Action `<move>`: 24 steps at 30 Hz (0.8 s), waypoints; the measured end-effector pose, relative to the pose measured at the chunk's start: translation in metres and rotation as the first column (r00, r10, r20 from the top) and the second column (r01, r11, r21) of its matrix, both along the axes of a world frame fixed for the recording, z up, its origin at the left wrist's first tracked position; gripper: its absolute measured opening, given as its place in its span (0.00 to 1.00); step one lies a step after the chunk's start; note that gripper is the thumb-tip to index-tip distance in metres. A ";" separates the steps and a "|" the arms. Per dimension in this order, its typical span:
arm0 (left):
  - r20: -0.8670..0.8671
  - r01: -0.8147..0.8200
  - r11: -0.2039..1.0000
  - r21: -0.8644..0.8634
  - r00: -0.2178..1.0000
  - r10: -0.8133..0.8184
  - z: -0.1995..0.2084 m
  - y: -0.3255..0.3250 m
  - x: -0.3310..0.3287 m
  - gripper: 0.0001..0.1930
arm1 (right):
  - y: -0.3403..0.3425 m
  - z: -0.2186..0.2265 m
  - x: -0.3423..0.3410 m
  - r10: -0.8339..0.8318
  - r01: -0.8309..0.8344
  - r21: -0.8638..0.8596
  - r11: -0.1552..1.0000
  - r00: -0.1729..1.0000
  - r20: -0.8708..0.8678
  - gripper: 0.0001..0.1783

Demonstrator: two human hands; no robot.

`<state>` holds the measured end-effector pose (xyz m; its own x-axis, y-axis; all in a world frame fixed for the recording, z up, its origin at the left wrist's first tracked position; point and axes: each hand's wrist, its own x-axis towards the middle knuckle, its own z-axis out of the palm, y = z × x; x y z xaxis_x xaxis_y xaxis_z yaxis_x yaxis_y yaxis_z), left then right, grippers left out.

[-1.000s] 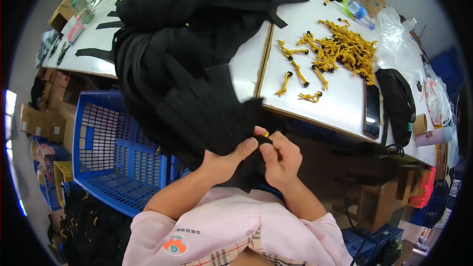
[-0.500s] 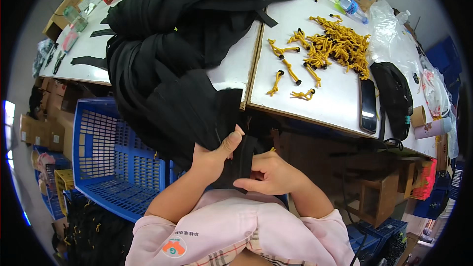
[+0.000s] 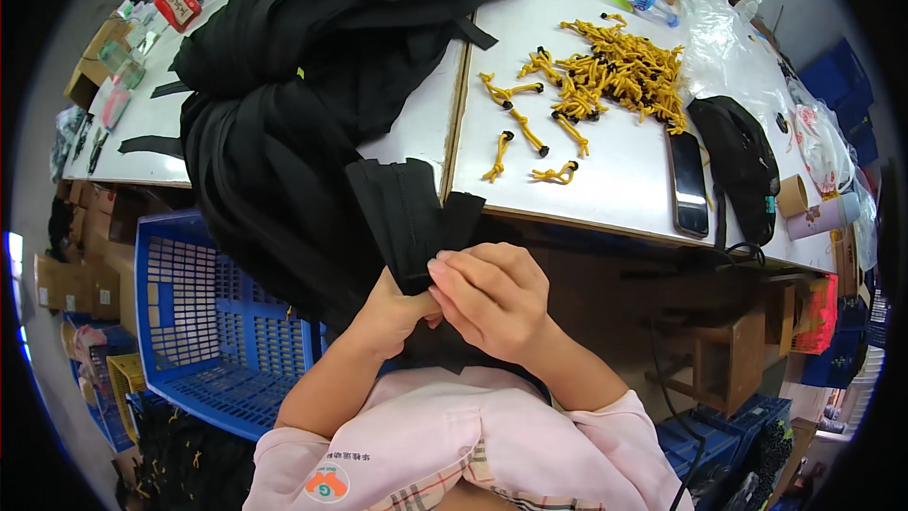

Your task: The person is manually attaching yellow plastic buckles to black fabric straps on a workbench.

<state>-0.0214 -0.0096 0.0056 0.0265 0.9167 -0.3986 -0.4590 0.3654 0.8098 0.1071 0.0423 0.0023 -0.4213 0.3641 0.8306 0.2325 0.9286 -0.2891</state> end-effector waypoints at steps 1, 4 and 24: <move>-0.014 -0.020 1.000 -0.022 1.000 0.020 0.000 -0.001 0.001 0.11 | -0.001 -0.002 0.001 -0.001 0.001 0.000 1.000 1.000 0.000 0.14; 0.018 -0.154 0.958 0.243 0.988 0.154 -0.008 -0.004 0.000 0.12 | -0.005 -0.002 0.009 0.127 -0.254 -0.496 0.831 0.953 -0.275 0.07; -0.083 -0.278 0.946 0.168 0.952 0.294 -0.012 -0.002 0.007 0.11 | 0.069 -0.007 0.013 -0.578 0.599 -0.074 0.798 0.794 0.188 0.03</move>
